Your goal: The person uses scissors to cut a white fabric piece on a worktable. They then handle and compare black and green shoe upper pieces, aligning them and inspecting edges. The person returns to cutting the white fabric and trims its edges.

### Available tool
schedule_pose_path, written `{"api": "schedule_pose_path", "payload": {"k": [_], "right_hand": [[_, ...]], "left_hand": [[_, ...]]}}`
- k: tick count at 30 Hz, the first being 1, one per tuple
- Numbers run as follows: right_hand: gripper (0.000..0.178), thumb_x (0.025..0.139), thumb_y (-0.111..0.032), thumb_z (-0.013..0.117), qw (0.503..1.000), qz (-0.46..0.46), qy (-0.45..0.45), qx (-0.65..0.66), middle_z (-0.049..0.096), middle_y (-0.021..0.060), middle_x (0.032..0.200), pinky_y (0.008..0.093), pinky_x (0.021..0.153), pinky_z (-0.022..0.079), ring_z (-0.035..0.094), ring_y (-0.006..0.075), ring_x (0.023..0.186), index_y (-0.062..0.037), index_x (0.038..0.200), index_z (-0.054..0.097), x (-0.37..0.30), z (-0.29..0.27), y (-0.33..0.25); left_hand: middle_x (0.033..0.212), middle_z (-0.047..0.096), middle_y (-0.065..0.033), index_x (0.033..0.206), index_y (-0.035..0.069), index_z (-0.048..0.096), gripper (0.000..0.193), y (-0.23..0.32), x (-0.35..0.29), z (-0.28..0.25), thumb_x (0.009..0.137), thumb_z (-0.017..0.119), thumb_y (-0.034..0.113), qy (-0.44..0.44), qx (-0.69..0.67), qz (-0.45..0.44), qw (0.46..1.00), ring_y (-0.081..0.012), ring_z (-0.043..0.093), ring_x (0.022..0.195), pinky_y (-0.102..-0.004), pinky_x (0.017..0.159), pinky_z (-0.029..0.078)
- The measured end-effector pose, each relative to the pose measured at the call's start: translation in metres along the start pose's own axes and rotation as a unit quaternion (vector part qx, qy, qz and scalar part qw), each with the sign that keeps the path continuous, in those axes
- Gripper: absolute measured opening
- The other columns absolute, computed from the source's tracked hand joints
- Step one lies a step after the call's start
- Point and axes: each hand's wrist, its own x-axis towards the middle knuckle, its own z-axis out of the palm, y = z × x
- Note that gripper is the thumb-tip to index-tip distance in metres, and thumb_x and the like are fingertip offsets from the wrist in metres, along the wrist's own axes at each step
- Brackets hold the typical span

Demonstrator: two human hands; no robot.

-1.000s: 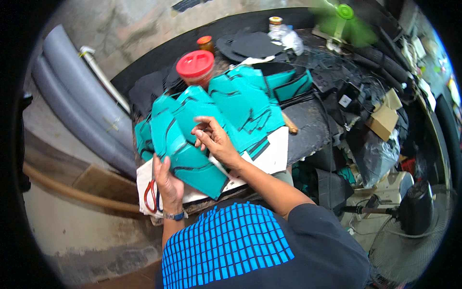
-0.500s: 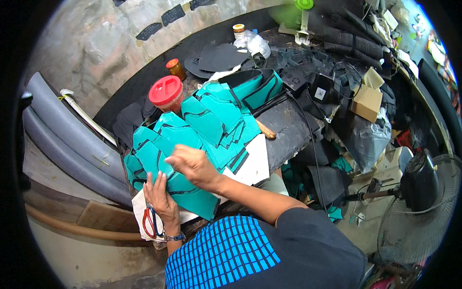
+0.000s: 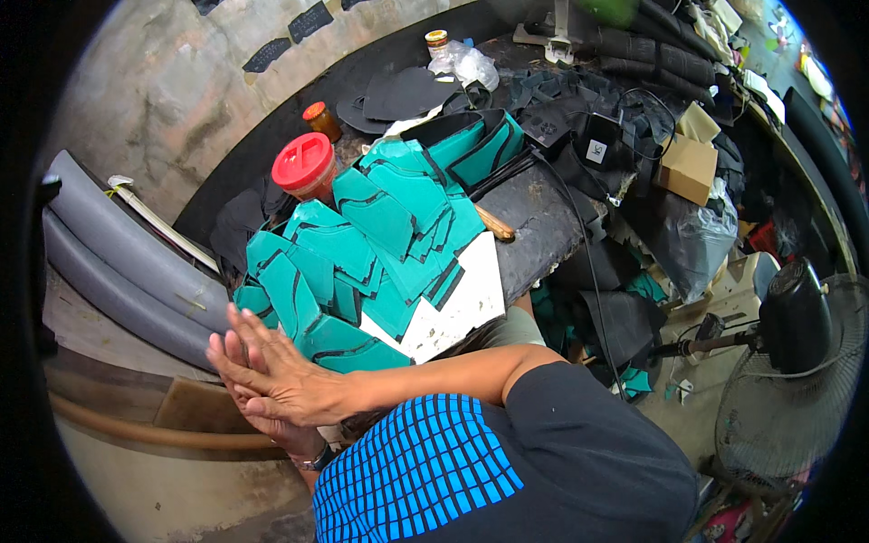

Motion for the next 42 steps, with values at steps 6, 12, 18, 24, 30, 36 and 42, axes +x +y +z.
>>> {"api": "schedule_pose_path", "payload": {"k": [6,12,18,24,30,36,42], "right_hand": [[0.090,0.091,-0.053,0.057,0.976,-0.161,0.042,0.137,-0.012,0.0264,0.158,0.0551,0.113,-0.006,-0.015,0.0407,0.146,-0.0046,0.152,0.013,0.001,0.021,-0.022],[0.088,0.086,-0.054,0.062,0.937,-0.332,0.104,-0.036,-0.001,0.0210,0.161,0.0531,0.114,-0.004,-0.012,0.0358,0.148,-0.0054,0.149,0.026,0.019,0.050,-0.047],[0.082,0.088,-0.065,0.049,0.960,-0.239,-0.099,0.106,-0.002,0.0254,0.159,0.0672,0.108,0.005,-0.012,0.0445,0.146,-0.0160,0.151,0.030,0.026,0.051,-0.078],[0.088,0.087,-0.071,0.043,0.964,-0.237,-0.101,0.073,-0.004,0.0337,0.155,0.0693,0.106,0.012,-0.007,0.0515,0.144,-0.0128,0.151,0.029,0.032,0.068,-0.087],[0.079,0.086,-0.069,0.049,0.962,-0.246,-0.105,0.057,0.001,0.0301,0.157,0.0606,0.112,0.005,-0.001,0.0484,0.145,-0.0158,0.144,0.043,0.025,0.071,-0.071],[0.075,0.091,-0.065,0.041,0.975,-0.207,-0.082,-0.004,0.004,0.0358,0.154,0.0630,0.110,0.016,0.010,0.0527,0.142,-0.0181,0.149,0.036,0.025,0.070,-0.049],[0.074,0.092,-0.064,0.039,0.994,-0.081,-0.066,-0.023,-0.001,0.0412,0.151,0.0618,0.105,0.024,0.015,0.0550,0.140,-0.0198,0.151,0.032,0.013,0.075,-0.037]], "left_hand": [[0.141,0.047,-0.0204,0.138,-0.002,0.046,0.043,0.034,-0.010,-0.036,0.100,0.047,0.018,0.118,-0.190,0.011,0.975,-0.0322,0.043,0.134,-0.0453,0.116,0.023],[0.143,0.046,-0.0209,0.138,-0.003,0.045,0.045,0.051,-0.017,-0.067,0.100,0.047,0.019,0.162,-0.320,0.073,0.930,-0.0325,0.042,0.135,-0.0448,0.116,0.023],[0.144,0.045,-0.0213,0.139,-0.004,0.043,0.047,0.061,-0.017,-0.086,0.100,0.048,0.021,0.167,-0.388,0.108,0.900,-0.0327,0.041,0.135,-0.0442,0.116,0.023],[0.145,0.043,-0.0217,0.140,-0.005,0.042,0.049,0.068,-0.017,-0.098,0.100,0.049,0.023,0.142,-0.434,0.107,0.883,-0.0330,0.040,0.136,-0.0437,0.116,0.023],[0.146,0.042,-0.0222,0.141,-0.006,0.040,0.052,0.082,-0.011,-0.097,0.100,0.049,0.024,0.120,-0.458,0.087,0.876,-0.0332,0.039,0.137,-0.0431,0.116,0.023],[0.147,0.040,-0.0226,0.142,-0.007,0.039,0.054,0.083,-0.010,-0.081,0.100,0.050,0.026,0.115,-0.464,0.038,0.877,-0.0335,0.038,0.137,-0.0426,0.116,0.024],[0.137,0.052,-0.0241,0.131,-0.007,0.053,0.039,0.080,-0.013,-0.070,0.096,0.056,0.009,0.265,-0.433,-0.078,0.858,-0.0298,0.048,0.129,-0.0381,0.111,0.033]]}}
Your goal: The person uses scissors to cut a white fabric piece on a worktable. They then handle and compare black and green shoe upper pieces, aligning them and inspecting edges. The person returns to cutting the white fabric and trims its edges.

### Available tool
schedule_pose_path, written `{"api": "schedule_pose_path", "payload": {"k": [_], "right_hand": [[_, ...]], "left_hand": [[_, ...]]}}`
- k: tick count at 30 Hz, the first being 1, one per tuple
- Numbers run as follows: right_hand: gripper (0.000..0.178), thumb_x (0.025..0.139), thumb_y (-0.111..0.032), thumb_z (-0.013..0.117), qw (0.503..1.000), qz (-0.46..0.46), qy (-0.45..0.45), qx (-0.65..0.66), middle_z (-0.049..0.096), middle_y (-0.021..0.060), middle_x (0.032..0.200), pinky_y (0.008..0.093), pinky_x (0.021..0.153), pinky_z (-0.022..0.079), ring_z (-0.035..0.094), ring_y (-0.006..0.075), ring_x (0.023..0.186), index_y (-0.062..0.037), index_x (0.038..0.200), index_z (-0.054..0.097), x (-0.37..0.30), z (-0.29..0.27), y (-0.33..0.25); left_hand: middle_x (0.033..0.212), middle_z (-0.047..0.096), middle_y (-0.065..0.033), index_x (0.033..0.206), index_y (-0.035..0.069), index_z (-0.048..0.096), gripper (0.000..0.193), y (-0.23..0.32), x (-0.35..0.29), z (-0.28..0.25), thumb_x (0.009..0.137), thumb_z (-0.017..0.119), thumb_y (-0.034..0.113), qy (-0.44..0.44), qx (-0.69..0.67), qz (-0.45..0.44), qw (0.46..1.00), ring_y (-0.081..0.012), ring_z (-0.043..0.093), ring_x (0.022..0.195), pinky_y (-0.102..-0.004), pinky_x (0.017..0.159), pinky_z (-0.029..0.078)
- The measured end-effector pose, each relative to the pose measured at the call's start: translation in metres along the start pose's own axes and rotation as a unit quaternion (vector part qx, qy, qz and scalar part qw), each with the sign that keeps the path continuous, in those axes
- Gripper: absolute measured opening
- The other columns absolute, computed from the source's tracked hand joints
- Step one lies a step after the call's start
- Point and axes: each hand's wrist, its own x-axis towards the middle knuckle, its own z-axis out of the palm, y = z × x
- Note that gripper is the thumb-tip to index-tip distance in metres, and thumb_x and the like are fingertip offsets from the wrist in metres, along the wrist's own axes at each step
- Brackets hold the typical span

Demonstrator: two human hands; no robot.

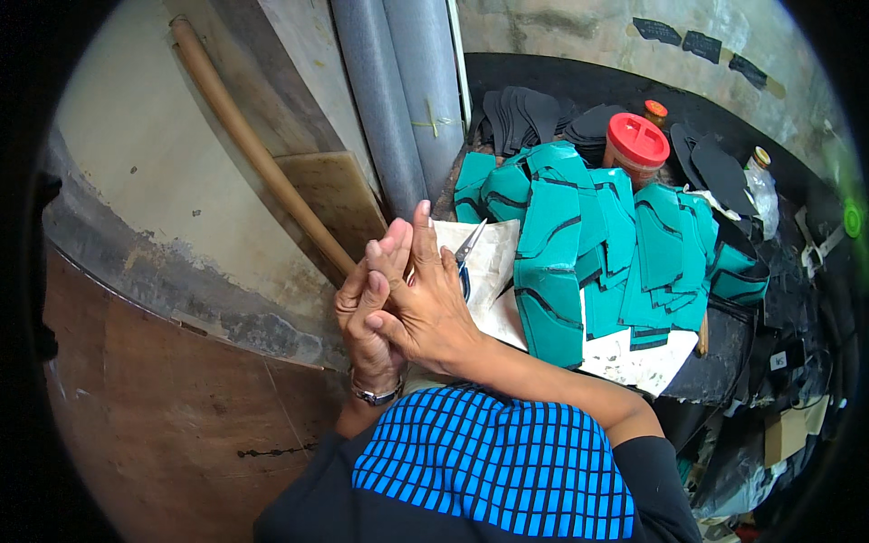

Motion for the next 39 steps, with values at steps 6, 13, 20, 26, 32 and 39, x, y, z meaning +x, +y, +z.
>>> {"api": "schedule_pose_path", "payload": {"k": [6,13,20,26,32,39], "right_hand": [[0.078,0.094,-0.062,0.039,0.999,-0.019,0.000,-0.027,-0.005,0.0390,0.152,0.0591,0.105,0.026,0.019,0.0544,0.139,-0.0102,0.152,0.026,-0.005,0.004,0.007],[0.079,0.097,-0.057,0.036,0.997,-0.015,-0.040,0.059,-0.007,0.0353,0.154,0.0542,0.109,0.025,0.022,0.0515,0.139,-0.0059,0.154,0.017,-0.003,0.001,0.003],[0.077,0.097,-0.056,0.040,0.988,0.043,-0.054,0.140,-0.009,0.0322,0.156,0.0508,0.113,0.021,0.012,0.0500,0.143,-0.0099,0.155,0.018,0.005,-0.012,0.005],[0.086,0.092,-0.060,0.049,0.967,0.042,-0.078,0.238,-0.010,0.0358,0.153,0.0545,0.115,0.016,0.004,0.0522,0.143,-0.0048,0.152,0.024,0.003,-0.001,0.002],[0.075,0.090,-0.056,0.056,0.993,-0.036,-0.059,0.095,-0.002,0.0263,0.158,0.0574,0.113,0.019,0.006,0.0502,0.144,-0.0091,0.146,0.037,-0.007,0.003,0.007],[0.038,0.090,-0.021,0.062,0.993,-0.006,-0.050,0.110,0.000,0.0304,0.156,0.0524,0.112,0.026,0.020,0.0503,0.141,-0.0147,0.127,0.059,-0.006,0.000,0.010]], "left_hand": [[0.111,0.067,-0.0164,0.104,-0.003,0.064,0.016,-0.008,0.002,-0.014,0.094,0.060,0.008,0.047,0.005,-0.015,0.999,-0.0104,0.060,0.084,-0.0234,0.081,0.048],[0.084,0.061,-0.0098,0.085,0.007,0.052,0.017,-0.007,0.024,-0.020,0.101,0.050,0.014,0.053,0.055,0.140,0.987,-0.0121,0.054,0.079,-0.0269,0.078,0.047],[0.106,0.067,-0.0138,0.096,0.002,0.067,0.039,0.022,0.033,-0.034,0.101,0.049,0.036,-0.017,0.002,0.203,0.979,-0.0247,0.059,0.102,-0.0415,0.094,0.044],[0.076,0.061,-0.0076,0.119,-0.004,0.055,0.046,-0.017,0.009,-0.011,0.099,0.053,0.037,-0.022,0.070,0.009,0.997,-0.0147,0.058,0.060,-0.0250,0.060,0.050],[0.048,0.041,-0.0049,0.075,0.006,0.048,0.048,-0.008,0.021,-0.026,0.104,0.037,0.044,-0.158,-0.147,-0.087,0.973,-0.0170,0.043,0.038,-0.0274,0.040,0.041],[0.061,0.047,-0.0045,0.104,-0.003,0.058,0.048,-0.006,0.028,-0.020,0.103,0.041,0.042,-0.137,-0.110,-0.070,0.982,-0.0133,0.046,0.050,-0.0245,0.051,0.042]]}}
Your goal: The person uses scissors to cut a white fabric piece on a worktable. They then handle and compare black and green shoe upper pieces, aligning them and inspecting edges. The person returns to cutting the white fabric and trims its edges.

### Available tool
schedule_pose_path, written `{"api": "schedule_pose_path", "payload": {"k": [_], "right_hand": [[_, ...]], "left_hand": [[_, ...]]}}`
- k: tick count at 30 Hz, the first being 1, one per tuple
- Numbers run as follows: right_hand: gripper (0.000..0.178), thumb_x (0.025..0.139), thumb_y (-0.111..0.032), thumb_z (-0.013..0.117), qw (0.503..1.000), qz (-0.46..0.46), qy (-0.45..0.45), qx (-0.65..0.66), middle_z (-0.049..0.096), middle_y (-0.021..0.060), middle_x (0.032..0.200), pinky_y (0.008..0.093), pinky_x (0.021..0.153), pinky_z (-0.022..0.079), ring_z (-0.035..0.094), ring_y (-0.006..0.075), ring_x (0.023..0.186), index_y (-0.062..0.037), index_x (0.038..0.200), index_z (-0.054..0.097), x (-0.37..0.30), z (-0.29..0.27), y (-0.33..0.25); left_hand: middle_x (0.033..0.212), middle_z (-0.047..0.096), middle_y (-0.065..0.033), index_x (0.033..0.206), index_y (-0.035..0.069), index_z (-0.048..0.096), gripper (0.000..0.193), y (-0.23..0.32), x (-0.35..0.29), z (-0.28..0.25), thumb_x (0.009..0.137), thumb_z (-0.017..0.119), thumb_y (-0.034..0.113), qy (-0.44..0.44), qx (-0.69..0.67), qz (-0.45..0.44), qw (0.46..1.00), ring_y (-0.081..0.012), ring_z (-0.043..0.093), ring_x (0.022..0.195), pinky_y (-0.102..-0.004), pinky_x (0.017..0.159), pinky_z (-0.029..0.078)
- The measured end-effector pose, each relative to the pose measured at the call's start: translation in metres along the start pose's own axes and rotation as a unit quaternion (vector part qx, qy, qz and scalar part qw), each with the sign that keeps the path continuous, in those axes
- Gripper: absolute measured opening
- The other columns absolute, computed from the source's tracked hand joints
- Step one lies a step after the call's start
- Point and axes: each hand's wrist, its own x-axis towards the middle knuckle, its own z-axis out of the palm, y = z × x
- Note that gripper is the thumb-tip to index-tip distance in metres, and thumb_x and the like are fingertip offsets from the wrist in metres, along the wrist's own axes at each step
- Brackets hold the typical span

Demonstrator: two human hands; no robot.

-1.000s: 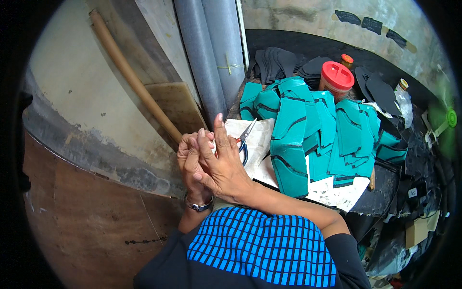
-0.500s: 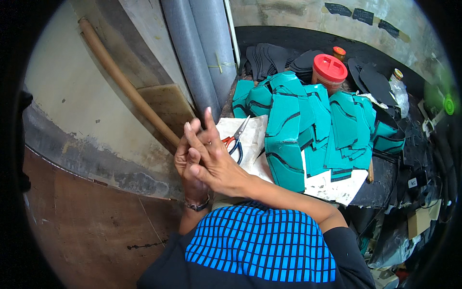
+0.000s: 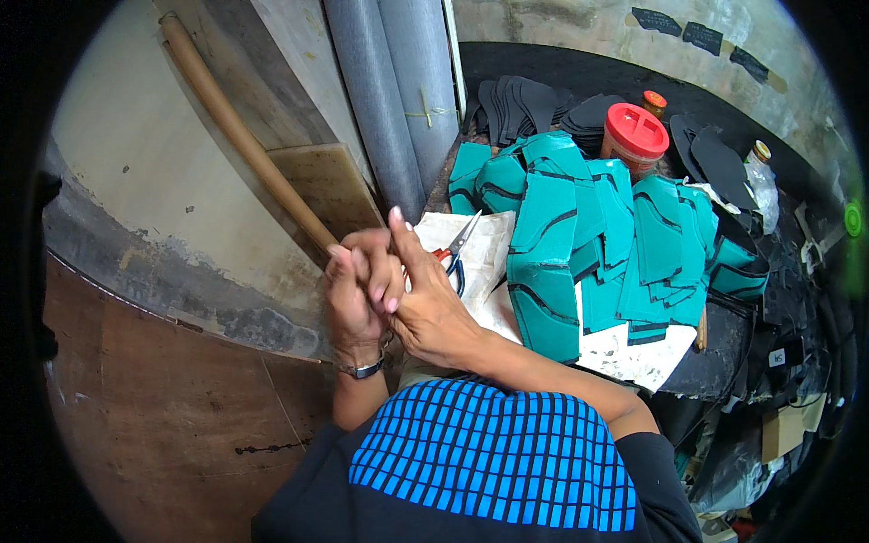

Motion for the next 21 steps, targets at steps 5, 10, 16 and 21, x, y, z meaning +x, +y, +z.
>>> {"api": "schedule_pose_path", "payload": {"k": [5,10,16,21], "right_hand": [[0.053,0.085,-0.009,0.063,0.998,0.044,0.022,0.031,0.002,0.0273,0.158,0.0493,0.110,0.030,0.026,0.0490,0.139,-0.0136,0.136,0.051,0.002,0.005,0.000],[0.037,0.081,-0.007,0.067,0.994,-0.045,0.032,-0.090,0.006,0.0268,0.158,0.0538,0.107,0.033,0.025,0.0486,0.140,-0.0157,0.116,0.058,-0.005,0.007,0.007],[0.033,0.080,-0.004,0.069,0.999,0.005,0.051,-0.014,0.005,0.0286,0.158,0.0482,0.099,0.041,0.043,0.0446,0.126,-0.0168,0.110,0.062,-0.009,0.000,0.009],[0.057,0.084,-0.008,0.064,0.973,0.017,0.056,-0.224,0.008,0.0266,0.158,0.0587,0.099,0.036,0.033,0.0480,0.136,-0.0285,0.136,0.053,-0.006,-0.009,0.003]], "left_hand": [[0.065,0.052,-0.0047,0.120,-0.007,0.056,0.039,-0.006,-0.007,0.007,0.103,0.046,0.027,0.040,0.139,0.063,0.988,-0.0117,0.052,0.056,-0.0237,0.054,0.045],[0.050,0.043,-0.0043,0.089,-0.003,0.060,0.045,-0.003,-0.001,-0.011,0.104,0.041,0.035,-0.013,-0.054,-0.003,0.998,-0.0146,0.044,0.040,-0.0281,0.041,0.041],[0.070,0.055,-0.0058,0.127,-0.007,0.056,0.047,-0.005,-0.001,-0.012,0.103,0.045,0.032,-0.003,-0.028,-0.027,0.999,-0.0150,0.055,0.066,-0.0279,0.076,0.049],[0.093,0.069,-0.0198,0.123,-0.009,0.057,0.036,-0.002,-0.003,0.002,0.101,0.051,0.019,0.096,0.233,0.053,0.966,-0.0201,0.066,0.076,-0.0319,0.076,0.056]]}}
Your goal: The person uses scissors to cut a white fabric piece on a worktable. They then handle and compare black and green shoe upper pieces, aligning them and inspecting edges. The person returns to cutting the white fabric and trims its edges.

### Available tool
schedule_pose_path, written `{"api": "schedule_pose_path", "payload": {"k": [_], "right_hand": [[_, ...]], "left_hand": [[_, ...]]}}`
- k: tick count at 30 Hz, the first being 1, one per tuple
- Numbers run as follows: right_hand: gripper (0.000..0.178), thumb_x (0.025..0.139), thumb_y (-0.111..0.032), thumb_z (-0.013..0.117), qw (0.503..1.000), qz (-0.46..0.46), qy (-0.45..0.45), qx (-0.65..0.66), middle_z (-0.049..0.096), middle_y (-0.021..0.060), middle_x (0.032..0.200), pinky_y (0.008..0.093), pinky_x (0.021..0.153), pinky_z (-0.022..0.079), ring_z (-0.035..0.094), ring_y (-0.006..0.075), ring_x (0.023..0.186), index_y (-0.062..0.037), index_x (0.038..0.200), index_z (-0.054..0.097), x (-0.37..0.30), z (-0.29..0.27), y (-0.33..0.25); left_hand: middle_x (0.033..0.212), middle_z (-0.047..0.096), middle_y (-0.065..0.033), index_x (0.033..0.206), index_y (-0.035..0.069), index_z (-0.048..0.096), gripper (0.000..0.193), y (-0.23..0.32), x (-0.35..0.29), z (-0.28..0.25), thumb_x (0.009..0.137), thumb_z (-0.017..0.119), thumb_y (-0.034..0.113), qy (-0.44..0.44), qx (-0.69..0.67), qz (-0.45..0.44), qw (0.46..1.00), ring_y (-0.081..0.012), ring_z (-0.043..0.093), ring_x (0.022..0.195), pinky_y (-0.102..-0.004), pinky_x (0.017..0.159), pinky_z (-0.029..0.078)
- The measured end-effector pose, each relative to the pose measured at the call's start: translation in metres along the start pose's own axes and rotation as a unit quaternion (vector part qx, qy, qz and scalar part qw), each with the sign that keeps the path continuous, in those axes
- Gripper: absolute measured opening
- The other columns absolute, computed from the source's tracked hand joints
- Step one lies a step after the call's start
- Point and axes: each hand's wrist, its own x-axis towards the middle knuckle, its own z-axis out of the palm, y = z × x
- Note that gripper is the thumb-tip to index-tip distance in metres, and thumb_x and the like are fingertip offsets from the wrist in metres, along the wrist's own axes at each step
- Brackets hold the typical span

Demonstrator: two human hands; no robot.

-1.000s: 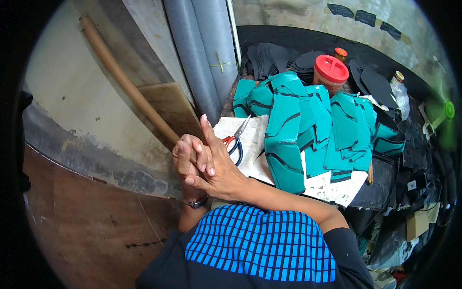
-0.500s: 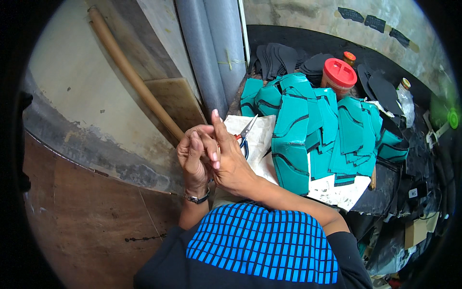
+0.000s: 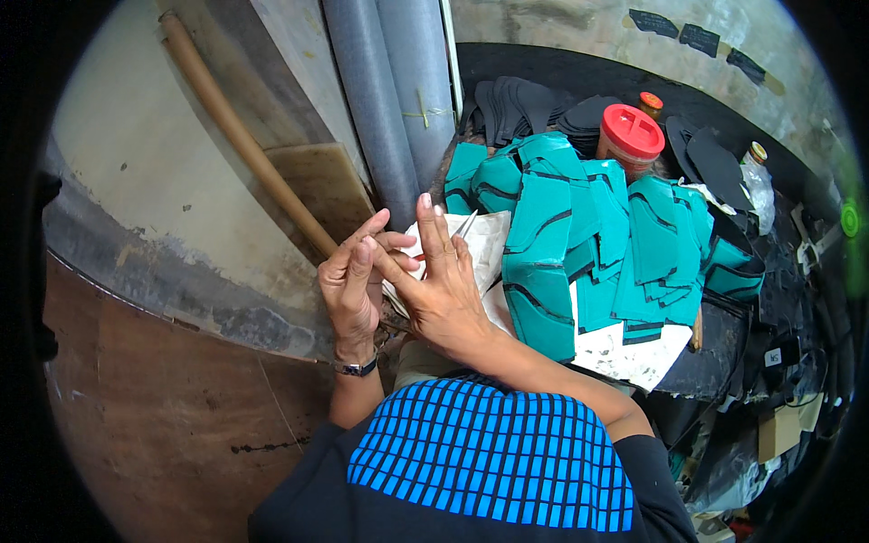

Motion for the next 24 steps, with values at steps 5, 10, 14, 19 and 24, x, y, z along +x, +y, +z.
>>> {"api": "schedule_pose_path", "payload": {"k": [5,10,14,19,24], "right_hand": [[0.066,0.084,-0.013,0.058,0.993,-0.012,-0.002,-0.118,0.010,0.0245,0.159,0.0660,0.104,0.027,0.017,0.0454,0.145,-0.0308,0.145,0.043,-0.001,0.004,-0.002],[0.074,0.081,-0.010,0.059,0.997,-0.040,-0.029,-0.064,0.012,0.0238,0.159,0.0658,0.106,0.025,0.019,0.0450,0.144,-0.0320,0.148,0.038,-0.013,0.003,0.007],[0.078,0.079,-0.011,0.062,0.983,0.015,-0.097,-0.153,0.014,0.0242,0.158,0.0652,0.108,0.021,0.020,0.0441,0.144,-0.0325,0.150,0.034,-0.034,-0.008,0.024],[0.076,0.081,-0.009,0.059,0.905,0.090,-0.111,-0.400,0.021,0.0206,0.157,0.0601,0.114,-0.005,0.011,0.0388,0.148,-0.0285,0.151,0.033,-0.066,-0.037,0.072],[0.076,0.081,-0.005,0.058,0.848,0.238,-0.116,-0.459,0.029,0.0172,0.155,0.0629,0.113,-0.004,0.012,0.0395,0.148,-0.0235,0.151,0.033,-0.082,-0.068,0.103]], "left_hand": [[0.093,0.071,-0.0159,0.107,-0.008,0.065,0.021,-0.001,-0.002,0.008,0.096,0.060,0.009,0.132,0.160,0.051,0.977,-0.0198,0.070,0.082,-0.0291,0.076,0.056],[0.068,0.059,-0.0031,0.081,-0.004,0.060,0.029,-0.007,-0.004,-0.001,0.101,0.053,0.017,0.174,0.299,0.070,0.936,-0.0079,0.056,0.060,-0.0245,0.058,0.048],[0.054,0.046,0.0008,0.068,0.004,0.052,0.039,-0.012,0.013,-0.027,0.101,0.053,0.023,0.213,0.126,0.108,0.963,-0.0095,0.045,0.048,-0.0245,0.055,0.041],[0.076,0.059,-0.0088,0.081,0.003,0.059,0.027,-0.019,0.030,-0.097,0.094,0.062,0.027,0.260,0.480,0.028,0.837,-0.0214,0.057,0.078,-0.0395,0.080,0.043],[0.148,0.038,-0.0238,0.147,0.006,0.035,0.072,-0.087,0.021,-0.112,0.086,0.069,0.027,0.082,0.575,-0.014,0.814,-0.0358,0.037,0.137,-0.0455,0.114,0.026]]}}
